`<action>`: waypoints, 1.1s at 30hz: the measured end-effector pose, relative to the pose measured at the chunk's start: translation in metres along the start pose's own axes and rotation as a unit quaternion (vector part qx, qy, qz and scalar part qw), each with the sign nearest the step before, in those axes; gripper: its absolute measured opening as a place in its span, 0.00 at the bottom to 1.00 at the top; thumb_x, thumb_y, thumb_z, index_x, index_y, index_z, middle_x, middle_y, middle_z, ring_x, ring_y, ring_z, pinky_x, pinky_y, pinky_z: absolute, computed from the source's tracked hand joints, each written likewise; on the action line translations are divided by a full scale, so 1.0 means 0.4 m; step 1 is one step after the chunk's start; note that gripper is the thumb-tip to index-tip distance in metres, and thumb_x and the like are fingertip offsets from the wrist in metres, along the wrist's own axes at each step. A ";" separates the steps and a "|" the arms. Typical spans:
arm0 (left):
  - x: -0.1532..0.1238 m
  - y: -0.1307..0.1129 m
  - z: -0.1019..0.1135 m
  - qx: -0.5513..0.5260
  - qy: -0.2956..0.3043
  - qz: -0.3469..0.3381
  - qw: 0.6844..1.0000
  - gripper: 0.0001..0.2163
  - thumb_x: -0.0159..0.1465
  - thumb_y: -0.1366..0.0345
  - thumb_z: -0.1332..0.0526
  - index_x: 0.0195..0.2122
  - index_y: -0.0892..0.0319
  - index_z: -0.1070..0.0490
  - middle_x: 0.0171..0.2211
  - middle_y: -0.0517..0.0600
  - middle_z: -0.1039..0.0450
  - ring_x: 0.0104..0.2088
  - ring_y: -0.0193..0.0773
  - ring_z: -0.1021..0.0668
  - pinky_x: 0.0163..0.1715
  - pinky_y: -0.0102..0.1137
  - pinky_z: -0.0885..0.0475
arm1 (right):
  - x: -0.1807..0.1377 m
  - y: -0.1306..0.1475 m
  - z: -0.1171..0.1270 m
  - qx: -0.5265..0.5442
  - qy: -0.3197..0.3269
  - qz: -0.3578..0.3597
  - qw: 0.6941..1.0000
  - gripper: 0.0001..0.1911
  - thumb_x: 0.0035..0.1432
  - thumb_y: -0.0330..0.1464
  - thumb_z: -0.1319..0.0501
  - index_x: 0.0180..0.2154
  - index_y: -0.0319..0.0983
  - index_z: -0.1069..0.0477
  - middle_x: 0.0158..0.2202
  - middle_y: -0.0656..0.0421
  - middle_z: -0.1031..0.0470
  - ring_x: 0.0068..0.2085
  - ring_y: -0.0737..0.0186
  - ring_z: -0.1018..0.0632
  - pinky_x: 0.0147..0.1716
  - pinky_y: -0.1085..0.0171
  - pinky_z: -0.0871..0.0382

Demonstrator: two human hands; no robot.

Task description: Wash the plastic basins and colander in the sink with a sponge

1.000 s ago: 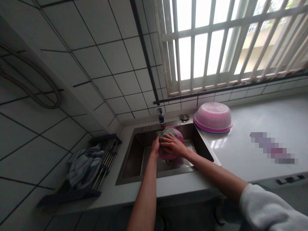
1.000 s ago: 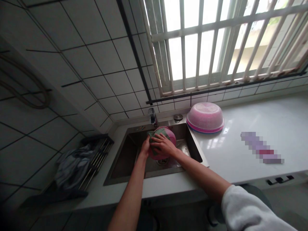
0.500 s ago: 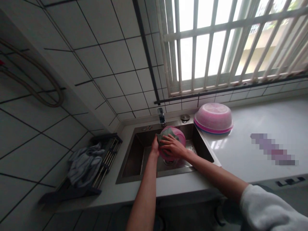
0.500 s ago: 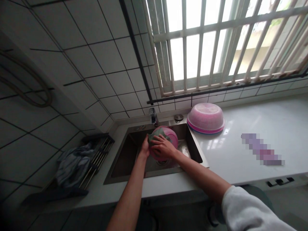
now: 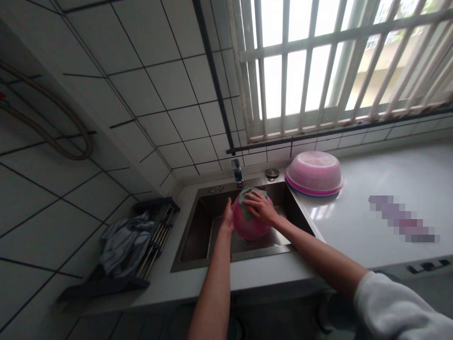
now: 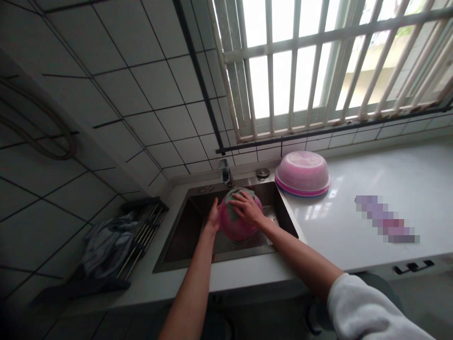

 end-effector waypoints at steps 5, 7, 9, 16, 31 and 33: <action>-0.001 -0.002 0.008 0.012 -0.065 -0.024 0.998 0.29 0.66 0.38 0.40 0.46 0.62 0.20 0.39 0.58 0.16 0.41 0.50 0.15 0.43 0.37 0.21 | 0.001 0.092 -0.013 -0.022 0.093 0.148 0.984 0.17 0.68 0.33 0.38 0.55 0.51 0.21 0.62 0.59 0.24 0.69 0.52 0.33 0.72 0.42 0.49; -0.002 0.001 0.004 0.008 -0.043 -0.015 0.999 0.29 0.66 0.38 0.41 0.47 0.62 0.20 0.40 0.59 0.16 0.43 0.51 0.15 0.45 0.39 0.22 | 0.005 0.060 0.000 -0.010 0.071 0.115 0.991 0.18 0.67 0.35 0.37 0.57 0.51 0.22 0.63 0.58 0.25 0.69 0.51 0.33 0.71 0.43 0.45; -0.003 0.005 -0.003 0.008 -0.006 0.001 1.000 0.30 0.67 0.38 0.42 0.48 0.61 0.20 0.42 0.60 0.16 0.45 0.52 0.16 0.48 0.41 0.22 | 0.007 0.003 0.018 0.009 0.021 0.039 0.999 0.19 0.68 0.37 0.38 0.59 0.49 0.23 0.63 0.56 0.26 0.68 0.50 0.31 0.69 0.43 0.40; 0.003 0.006 0.006 0.000 0.010 0.017 1.000 0.28 0.69 0.40 0.44 0.45 0.63 0.20 0.40 0.60 0.16 0.43 0.50 0.15 0.46 0.40 0.22 | -0.004 0.003 0.006 -0.016 0.015 0.002 1.000 0.19 0.70 0.37 0.40 0.60 0.47 0.23 0.64 0.53 0.27 0.69 0.47 0.33 0.69 0.41 0.40; 0.008 0.006 0.005 -0.022 0.039 0.056 0.997 0.28 0.75 0.46 0.52 0.45 0.65 0.21 0.35 0.59 0.16 0.39 0.48 0.15 0.46 0.39 0.22 | -0.006 -0.049 0.017 -0.014 0.014 -0.046 0.999 0.22 0.74 0.37 0.45 0.65 0.44 0.29 0.66 0.50 0.30 0.68 0.51 0.32 0.68 0.46 0.37; 0.005 0.002 0.012 -0.027 0.032 0.050 0.998 0.27 0.74 0.47 0.52 0.44 0.63 0.20 0.34 0.58 0.16 0.36 0.46 0.15 0.43 0.38 0.22 | -0.008 -0.009 0.003 -0.032 0.048 0.016 0.998 0.21 0.73 0.36 0.43 0.64 0.46 0.28 0.68 0.53 0.31 0.71 0.49 0.36 0.70 0.43 0.42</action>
Point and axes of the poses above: each hand's wrist, its own x-axis towards the middle knuckle, its own z-axis out of the back of the hand, y = z × x, the point moved 2 cm from there along x, towards the middle knuckle
